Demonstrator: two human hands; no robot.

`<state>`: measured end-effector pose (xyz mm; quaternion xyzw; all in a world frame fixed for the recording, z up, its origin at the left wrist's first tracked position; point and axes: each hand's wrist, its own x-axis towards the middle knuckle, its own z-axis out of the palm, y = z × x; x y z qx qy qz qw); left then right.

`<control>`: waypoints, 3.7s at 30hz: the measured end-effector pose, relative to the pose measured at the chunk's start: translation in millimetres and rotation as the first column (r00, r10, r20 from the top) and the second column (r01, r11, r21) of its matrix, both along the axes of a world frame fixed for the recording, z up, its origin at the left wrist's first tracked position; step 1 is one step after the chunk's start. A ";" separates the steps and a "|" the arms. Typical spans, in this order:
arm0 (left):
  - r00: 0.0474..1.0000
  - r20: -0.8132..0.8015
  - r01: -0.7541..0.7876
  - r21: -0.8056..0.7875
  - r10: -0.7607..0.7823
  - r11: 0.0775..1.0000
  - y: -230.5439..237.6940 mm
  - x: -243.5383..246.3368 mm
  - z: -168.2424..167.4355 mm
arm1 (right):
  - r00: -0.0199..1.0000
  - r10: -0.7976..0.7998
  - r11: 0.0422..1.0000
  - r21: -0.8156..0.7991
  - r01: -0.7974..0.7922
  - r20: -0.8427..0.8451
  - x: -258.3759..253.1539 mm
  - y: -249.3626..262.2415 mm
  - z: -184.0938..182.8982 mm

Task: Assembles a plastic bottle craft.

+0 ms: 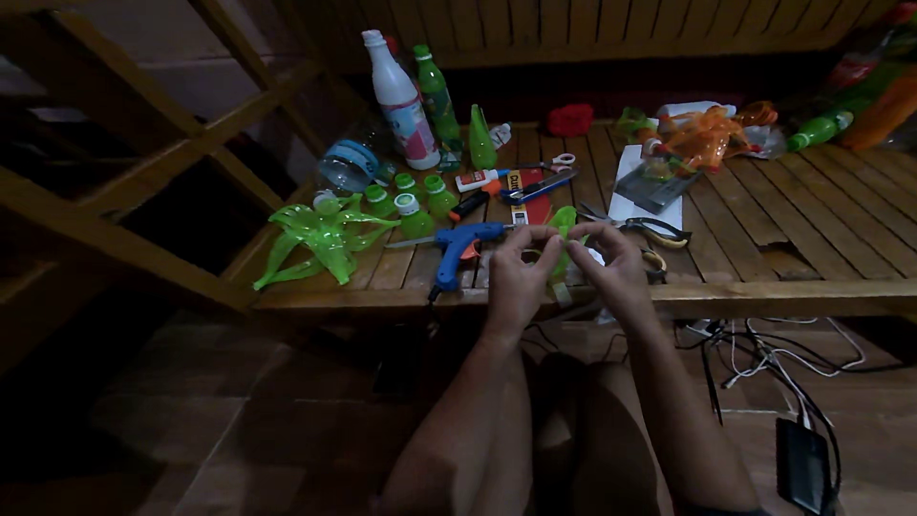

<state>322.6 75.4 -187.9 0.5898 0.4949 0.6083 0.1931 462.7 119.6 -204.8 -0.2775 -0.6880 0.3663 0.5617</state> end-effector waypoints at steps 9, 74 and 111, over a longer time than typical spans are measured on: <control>0.999 -0.005 0.036 -0.031 -0.036 0.999 -3.2 -1.1 2.5 | 0.998 0.051 0.998 0.021 -0.051 0.027 4.1 -1.9 11.8; 0.999 -0.025 0.025 0.043 -0.024 0.999 -0.9 5.2 -4.2 | 0.899 -0.258 0.890 0.448 0.079 0.354 11.5 4.9 35.3; 1.000 -0.017 0.016 0.033 -0.015 0.999 -1.6 6.0 -3.6 | 0.890 -0.308 0.862 0.494 0.113 0.335 8.0 4.9 33.5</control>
